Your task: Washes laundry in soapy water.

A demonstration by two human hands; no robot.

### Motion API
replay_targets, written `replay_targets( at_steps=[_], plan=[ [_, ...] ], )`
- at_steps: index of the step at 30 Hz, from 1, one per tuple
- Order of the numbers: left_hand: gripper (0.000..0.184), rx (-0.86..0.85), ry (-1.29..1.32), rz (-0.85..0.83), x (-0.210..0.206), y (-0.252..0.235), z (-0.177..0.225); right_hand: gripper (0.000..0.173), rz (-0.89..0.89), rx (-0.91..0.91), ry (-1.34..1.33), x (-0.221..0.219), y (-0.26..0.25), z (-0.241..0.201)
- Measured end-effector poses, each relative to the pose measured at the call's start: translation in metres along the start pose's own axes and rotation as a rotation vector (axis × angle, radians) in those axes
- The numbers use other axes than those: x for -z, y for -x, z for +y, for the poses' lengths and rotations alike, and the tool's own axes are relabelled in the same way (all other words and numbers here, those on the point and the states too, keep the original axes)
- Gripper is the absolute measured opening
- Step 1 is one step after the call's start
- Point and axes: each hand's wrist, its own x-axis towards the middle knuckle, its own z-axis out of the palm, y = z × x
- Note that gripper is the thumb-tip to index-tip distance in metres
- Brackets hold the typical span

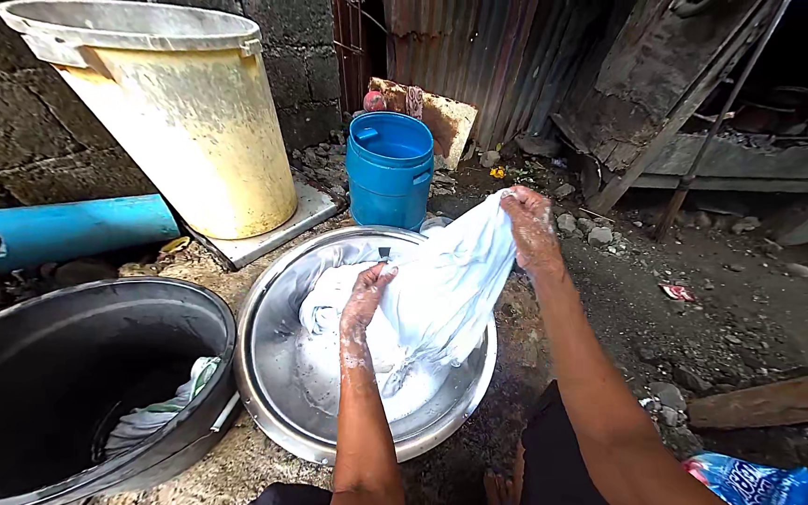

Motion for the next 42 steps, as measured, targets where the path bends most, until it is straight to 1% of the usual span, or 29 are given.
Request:
replay_targets(
  at_steps=[2,4,6,8,10,12,13,14,15,17,18,20,21,22,23,24,25,26,27,28,30,31,33,36,37,38,39,40,42],
  plan=[
    [0.019,-0.103,-0.018,0.011,0.013,0.009,0.038,0.025,0.026,0.000,0.081,0.010,-0.010,-0.002],
    [0.018,-0.214,-0.076,0.047,0.017,0.018,0.071,0.023,0.044,0.024,0.055,0.014,-0.022,-0.009],
    [0.016,-0.312,-0.132,0.110,0.018,0.019,0.093,0.021,0.024,0.067,-0.020,0.017,-0.031,-0.021],
    [0.018,-0.409,-0.175,0.186,0.020,0.012,0.101,0.019,0.011,0.115,-0.104,0.014,-0.041,-0.031],
    [0.023,-0.474,-0.224,0.280,0.022,0.001,0.097,0.020,0.045,0.195,-0.108,0.003,-0.051,-0.036],
    [0.030,-0.447,-0.339,0.398,0.030,-0.011,0.078,0.026,0.050,0.270,0.069,-0.017,-0.056,-0.023],
    [0.033,-0.365,-0.452,0.476,0.036,-0.013,0.064,0.030,0.006,0.269,0.234,-0.029,-0.052,-0.010],
    [0.035,-0.237,-0.579,0.545,0.041,-0.012,0.049,0.033,-0.085,0.228,0.405,-0.042,-0.042,0.008],
    [0.036,-0.069,-0.679,0.578,0.044,-0.007,0.035,0.036,-0.219,0.136,0.564,-0.054,-0.028,0.030],
    [0.035,0.245,-0.731,0.530,0.042,0.009,0.005,0.050,-0.513,-0.135,0.741,-0.076,0.011,0.086],
    [0.033,0.352,-0.699,0.446,0.036,0.019,-0.019,0.055,-0.618,-0.261,0.745,-0.086,0.035,0.121],
    [0.032,0.592,-0.522,0.187,0.022,0.029,-0.077,0.049,-0.841,-0.460,0.719,-0.103,0.078,0.182],
    [0.035,0.716,-0.479,0.046,0.012,0.035,-0.104,0.047,-0.967,-0.517,0.719,-0.112,0.097,0.205],
    [0.038,0.795,-0.538,-0.074,-0.002,0.043,-0.126,0.048,-1.049,-0.534,0.714,-0.119,0.116,0.225],
    [0.043,0.836,-0.666,-0.180,-0.017,0.052,-0.143,0.057,-1.088,-0.540,0.712,-0.125,0.135,0.240],
    [0.053,0.862,-0.809,-0.251,-0.033,0.062,-0.158,0.070,-1.105,-0.530,0.735,-0.130,0.150,0.251],
    [0.067,0.911,-0.914,-0.268,-0.048,0.072,-0.171,0.080,-1.124,-0.520,0.765,-0.135,0.162,0.258],
    [0.080,0.974,-0.984,-0.265,-0.060,0.080,-0.179,0.083,-1.137,-0.513,0.795,-0.138,0.170,0.262],
    [0.082,1.005,-1.019,-0.263,-0.069,0.088,-0.183,0.079,-1.132,-0.508,0.806,-0.140,0.174,0.264],
    [0.076,1.001,-1.025,-0.285,-0.071,0.092,-0.187,0.070,-1.128,-0.499,0.800,-0.142,0.173,0.264],
    [0.053,0.929,-0.889,-0.390,-0.062,0.096,-0.193,0.050,-1.095,-0.491,0.719,-0.141,0.168,0.262],
    [0.044,0.894,-0.762,-0.419,-0.052,0.094,-0.189,0.045,-1.024,-0.505,0.648,-0.138,0.163,0.261],
    [0.039,0.860,-0.561,-0.393,-0.023,0.079,-0.158,0.044,-0.750,-0.576,0.483,-0.131,0.145,0.252],
    [0.034,0.701,-0.461,-0.243,0.032,0.055,-0.093,0.037,-0.251,-0.675,0.184,-0.118,0.108,0.241],
    [0.031,0.618,-0.438,-0.169,0.050,0.052,-0.073,0.032,-0.142,-0.674,0.110,-0.113,0.098,0.238],
    [0.028,0.528,-0.424,-0.101,0.066,0.050,-0.055,0.028,-0.084,-0.666,0.044,-0.109,0.089,0.233],
    [0.025,0.450,-0.415,-0.036,0.079,0.051,-0.035,0.026,-0.082,-0.654,0.008,-0.104,0.082,0.223],
    [0.021,0.391,-0.408,0.017,0.088,0.053,-0.016,0.025,-0.125,-0.631,0.000,-0.099,0.074,0.211],
    [0.017,0.296,-0.379,0.076,0.101,0.060,0.015,0.023,-0.297,-0.529,0.053,-0.087,0.059,0.177]
  ],
)
